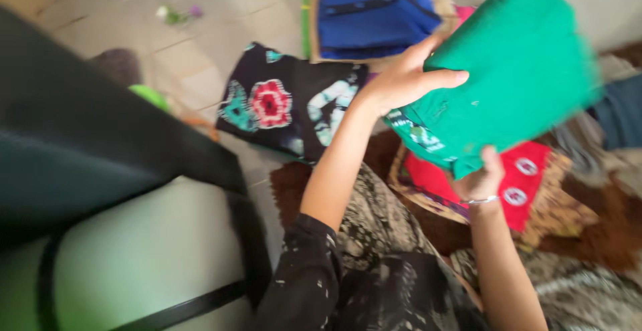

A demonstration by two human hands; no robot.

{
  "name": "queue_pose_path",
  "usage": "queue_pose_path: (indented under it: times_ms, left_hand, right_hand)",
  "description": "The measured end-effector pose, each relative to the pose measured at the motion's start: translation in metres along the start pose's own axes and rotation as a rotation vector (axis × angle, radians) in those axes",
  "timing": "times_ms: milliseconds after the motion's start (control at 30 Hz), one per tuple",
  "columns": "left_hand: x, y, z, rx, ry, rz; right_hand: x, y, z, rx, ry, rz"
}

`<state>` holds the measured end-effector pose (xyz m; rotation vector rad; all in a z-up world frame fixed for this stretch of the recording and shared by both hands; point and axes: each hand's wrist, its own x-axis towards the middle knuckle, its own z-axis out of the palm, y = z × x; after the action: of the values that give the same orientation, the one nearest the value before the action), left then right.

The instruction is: The person folds various items of clothing by hand, including patterned shirts, solid-colored fabrics, and a blue button-down shirt, and then stacks them onto existing piles on the floor.

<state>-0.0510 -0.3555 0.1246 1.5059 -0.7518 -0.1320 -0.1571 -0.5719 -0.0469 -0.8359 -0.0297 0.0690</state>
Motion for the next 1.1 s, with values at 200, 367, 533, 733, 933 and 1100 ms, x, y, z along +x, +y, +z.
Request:
queue_pose_path:
  times_ms: [200,367,533,733,933,1100]
  left_hand:
    - [0.001,-0.111,0.109,-0.799,0.075,-0.405]
    - [-0.017,-0.203,0.174,-0.021,0.370,-0.469]
    - [-0.037,-0.212,0.196,-0.985,0.055,-0.588]
    - [-0.059,-0.198,0.183,-1.407,0.016,-0.424]
    - [-0.074,-0.251,0.177,-1.637,0.134,-0.342]
    - [-0.095,-0.302,0.127,-0.990,0.351,-0.859]
  right_hand:
    - [-0.044,-0.099,-0.061,0.239,-0.063,-0.332]
    - [-0.046,-0.135,-0.059,-0.306,0.229,-0.183]
    - [-0.041,-0.120,-0.001,-1.192,0.199,0.168]
    - [-0.051,-0.090,0.062,-1.921,0.132,0.129]
    - [-0.058,-0.053,0.057,-2.114,0.337,-0.468]
    - [-0.026,-0.030,0.000,-1.759,0.537,-0.063]
